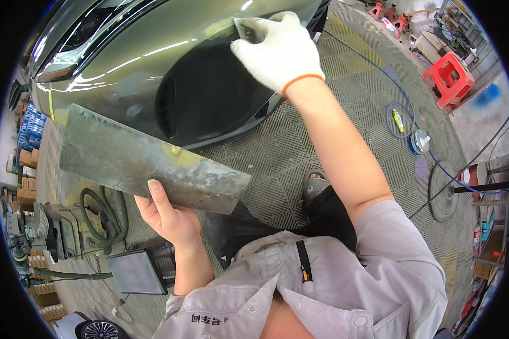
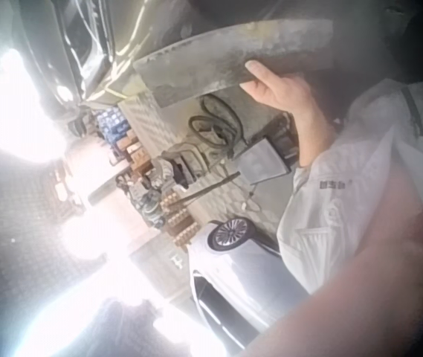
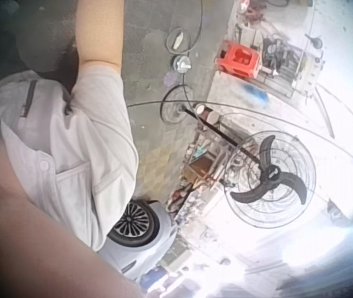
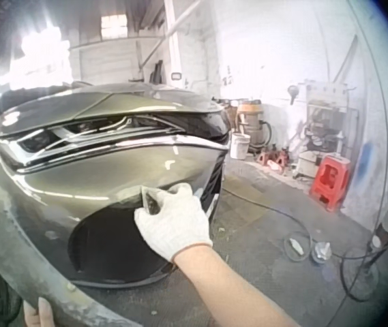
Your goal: The person applies body filler to the front fender and bumper of a green car using a metal spreader and a smaller scraper. They repeatedly load filler onto the spreader and smooth it over the surface.
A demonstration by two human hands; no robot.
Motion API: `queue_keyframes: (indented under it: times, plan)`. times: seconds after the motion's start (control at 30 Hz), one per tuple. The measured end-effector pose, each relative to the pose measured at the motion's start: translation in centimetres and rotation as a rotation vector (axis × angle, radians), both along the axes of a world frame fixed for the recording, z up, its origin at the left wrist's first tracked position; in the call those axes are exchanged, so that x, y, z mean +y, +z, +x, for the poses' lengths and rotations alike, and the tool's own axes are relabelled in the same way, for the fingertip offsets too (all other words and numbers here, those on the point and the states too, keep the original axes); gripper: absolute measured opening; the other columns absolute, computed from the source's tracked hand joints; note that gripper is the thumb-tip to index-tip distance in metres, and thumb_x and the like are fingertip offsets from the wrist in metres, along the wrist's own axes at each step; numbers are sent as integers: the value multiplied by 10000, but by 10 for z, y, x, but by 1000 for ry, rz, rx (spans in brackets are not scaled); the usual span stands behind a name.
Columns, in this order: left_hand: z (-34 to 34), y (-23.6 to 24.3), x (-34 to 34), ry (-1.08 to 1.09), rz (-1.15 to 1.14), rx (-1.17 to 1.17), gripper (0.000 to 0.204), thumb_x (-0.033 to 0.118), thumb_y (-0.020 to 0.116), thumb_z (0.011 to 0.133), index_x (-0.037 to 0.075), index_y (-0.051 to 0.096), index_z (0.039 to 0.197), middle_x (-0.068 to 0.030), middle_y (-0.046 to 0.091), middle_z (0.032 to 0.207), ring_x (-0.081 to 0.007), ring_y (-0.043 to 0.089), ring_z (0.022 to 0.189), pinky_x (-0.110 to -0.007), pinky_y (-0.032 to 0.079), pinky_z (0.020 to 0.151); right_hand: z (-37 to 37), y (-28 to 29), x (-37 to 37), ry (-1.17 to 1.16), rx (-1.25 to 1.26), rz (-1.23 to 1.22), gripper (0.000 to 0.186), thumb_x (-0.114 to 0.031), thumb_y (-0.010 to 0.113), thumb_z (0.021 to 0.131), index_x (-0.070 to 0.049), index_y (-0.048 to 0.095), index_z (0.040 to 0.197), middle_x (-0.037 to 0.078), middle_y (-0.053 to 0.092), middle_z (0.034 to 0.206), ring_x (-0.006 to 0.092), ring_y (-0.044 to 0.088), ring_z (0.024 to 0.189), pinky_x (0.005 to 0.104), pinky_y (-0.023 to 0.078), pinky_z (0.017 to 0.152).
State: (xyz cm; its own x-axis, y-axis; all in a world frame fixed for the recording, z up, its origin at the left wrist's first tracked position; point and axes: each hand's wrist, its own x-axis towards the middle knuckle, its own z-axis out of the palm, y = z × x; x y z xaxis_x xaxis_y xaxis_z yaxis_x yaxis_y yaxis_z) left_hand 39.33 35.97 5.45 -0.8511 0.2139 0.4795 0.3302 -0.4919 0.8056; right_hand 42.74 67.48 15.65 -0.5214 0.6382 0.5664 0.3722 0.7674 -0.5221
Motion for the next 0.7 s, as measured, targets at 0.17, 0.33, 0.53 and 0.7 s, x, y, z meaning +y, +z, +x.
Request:
queue_keyframes:
  times: [0.17, 0.33, 0.53, 0.7]
  plan:
    - [-1, -1, 4, -32, 2, 1, 302, 175, 583, 1245, 23, 659, 1495, -87, 753, 1432, -183, 708, 1268, -376, 568, 1126, -10, -3, -20, 102, -29, -45, 563, -510, 768, 916, -211, 872, 1381, 261, 723, 1456, 434, 759, 1292, 472, 589, 1182]
    - [0, -1, 6, -42, 15, -7, 296, 178, 582, 1246, 19, 661, 1482, -87, 754, 1431, -183, 708, 1268, -376, 566, 1128, -12, -18, -29, 128, 103, 22, 548, -504, 813, 914, -249, 862, 1397, 251, 707, 1471, 422, 754, 1296, 488, 600, 1163]
    - [0, 0, 4, 7, -3, 2, 292, 178, 584, 1245, 15, 662, 1475, -92, 754, 1429, -186, 712, 1263, -374, 571, 1118, -14, -24, -4, -11, 130, -37, 552, -487, 820, 908, -239, 862, 1399, 246, 716, 1472, 405, 782, 1257, 480, 626, 1132]
    - [1, -1, 7, 1, -13, -15, 297, 181, 589, 1243, 16, 662, 1479, -88, 754, 1430, -185, 709, 1266, -369, 567, 1121, -23, -46, -48, 219, 210, 37, 464, -382, 822, 896, -207, 863, 1324, 212, 651, 1451, 446, 656, 1308, 531, 620, 1099]
